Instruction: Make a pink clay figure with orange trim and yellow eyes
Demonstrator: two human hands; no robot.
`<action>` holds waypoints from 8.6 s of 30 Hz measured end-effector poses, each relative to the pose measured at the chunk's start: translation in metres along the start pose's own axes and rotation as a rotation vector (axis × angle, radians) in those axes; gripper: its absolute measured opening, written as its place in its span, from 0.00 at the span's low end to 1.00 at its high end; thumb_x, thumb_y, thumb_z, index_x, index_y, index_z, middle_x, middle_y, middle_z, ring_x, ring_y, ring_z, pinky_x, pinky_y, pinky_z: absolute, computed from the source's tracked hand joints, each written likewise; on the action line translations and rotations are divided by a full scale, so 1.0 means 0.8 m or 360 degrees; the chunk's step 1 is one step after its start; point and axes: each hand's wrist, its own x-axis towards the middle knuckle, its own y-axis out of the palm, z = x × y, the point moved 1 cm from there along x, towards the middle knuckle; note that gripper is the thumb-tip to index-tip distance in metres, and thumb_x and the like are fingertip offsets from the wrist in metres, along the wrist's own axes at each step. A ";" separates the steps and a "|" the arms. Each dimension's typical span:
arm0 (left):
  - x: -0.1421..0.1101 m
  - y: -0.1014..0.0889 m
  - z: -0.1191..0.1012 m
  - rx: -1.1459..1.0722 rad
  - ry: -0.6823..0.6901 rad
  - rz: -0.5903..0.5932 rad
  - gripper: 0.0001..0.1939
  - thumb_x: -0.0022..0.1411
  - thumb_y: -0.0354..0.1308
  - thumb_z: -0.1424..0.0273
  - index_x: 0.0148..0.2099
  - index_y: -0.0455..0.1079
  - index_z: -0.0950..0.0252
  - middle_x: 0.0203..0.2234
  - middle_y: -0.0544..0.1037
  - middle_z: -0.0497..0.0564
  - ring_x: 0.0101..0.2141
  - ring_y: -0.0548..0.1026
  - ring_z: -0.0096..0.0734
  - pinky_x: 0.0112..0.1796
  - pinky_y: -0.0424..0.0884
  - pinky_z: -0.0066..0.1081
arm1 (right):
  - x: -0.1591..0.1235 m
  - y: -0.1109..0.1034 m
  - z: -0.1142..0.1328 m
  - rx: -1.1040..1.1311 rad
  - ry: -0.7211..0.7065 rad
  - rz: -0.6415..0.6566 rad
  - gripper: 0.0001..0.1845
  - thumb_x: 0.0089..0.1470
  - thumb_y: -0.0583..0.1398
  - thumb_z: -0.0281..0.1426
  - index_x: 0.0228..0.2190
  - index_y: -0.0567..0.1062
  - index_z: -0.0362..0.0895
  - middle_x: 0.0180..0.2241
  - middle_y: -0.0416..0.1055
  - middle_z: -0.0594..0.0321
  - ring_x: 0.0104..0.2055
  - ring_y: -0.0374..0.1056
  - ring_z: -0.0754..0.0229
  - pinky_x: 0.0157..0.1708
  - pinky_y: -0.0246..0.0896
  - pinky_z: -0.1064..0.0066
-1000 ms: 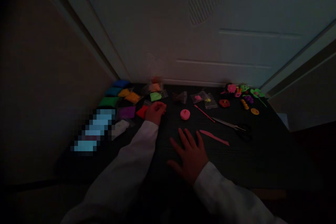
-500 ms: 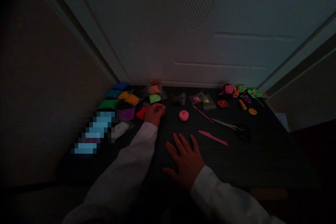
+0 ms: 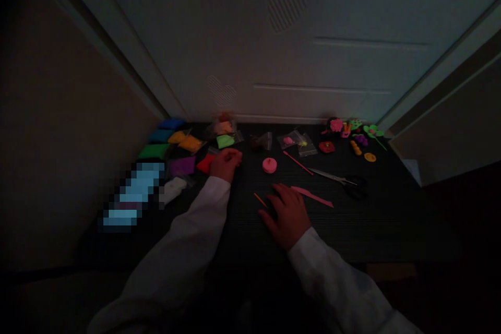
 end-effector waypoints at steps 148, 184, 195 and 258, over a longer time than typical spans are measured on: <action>-0.147 -0.066 -0.046 0.0607 0.0813 0.0394 0.09 0.55 0.44 0.73 0.26 0.63 0.65 0.24 0.69 0.49 0.30 0.67 0.27 0.32 0.64 0.29 | 0.067 -0.009 0.046 0.1118 -0.0359 0.0076 0.02 0.48 0.53 0.27 0.25 0.65 0.44 0.33 0.69 0.62 0.37 0.64 0.65 0.38 0.58 0.71; -0.137 -0.065 -0.024 0.0846 0.1097 0.0266 0.25 0.49 0.58 0.65 0.49 0.61 0.66 0.41 0.71 0.56 0.42 0.69 0.33 0.42 0.68 0.35 | 0.075 -0.015 0.020 0.1113 -0.0369 0.0403 0.18 0.47 0.57 0.31 0.43 0.69 0.46 0.31 0.70 0.63 0.32 0.65 0.64 0.35 0.60 0.70; -0.142 -0.062 -0.030 0.0871 0.1108 0.0304 0.19 0.50 0.57 0.66 0.46 0.65 0.65 0.37 0.73 0.55 0.39 0.70 0.33 0.40 0.69 0.36 | 0.077 -0.020 0.016 0.0927 -0.0463 0.0442 0.07 0.46 0.58 0.31 0.31 0.73 0.44 0.28 0.69 0.63 0.29 0.63 0.65 0.31 0.57 0.72; -0.139 -0.064 -0.034 0.0689 0.0879 0.0376 0.16 0.48 0.58 0.67 0.41 0.69 0.65 0.35 0.75 0.54 0.35 0.72 0.30 0.35 0.70 0.30 | 0.076 -0.025 0.011 0.1039 -0.0497 0.0567 0.12 0.49 0.56 0.31 0.37 0.71 0.44 0.37 0.72 0.63 0.39 0.67 0.64 0.39 0.59 0.73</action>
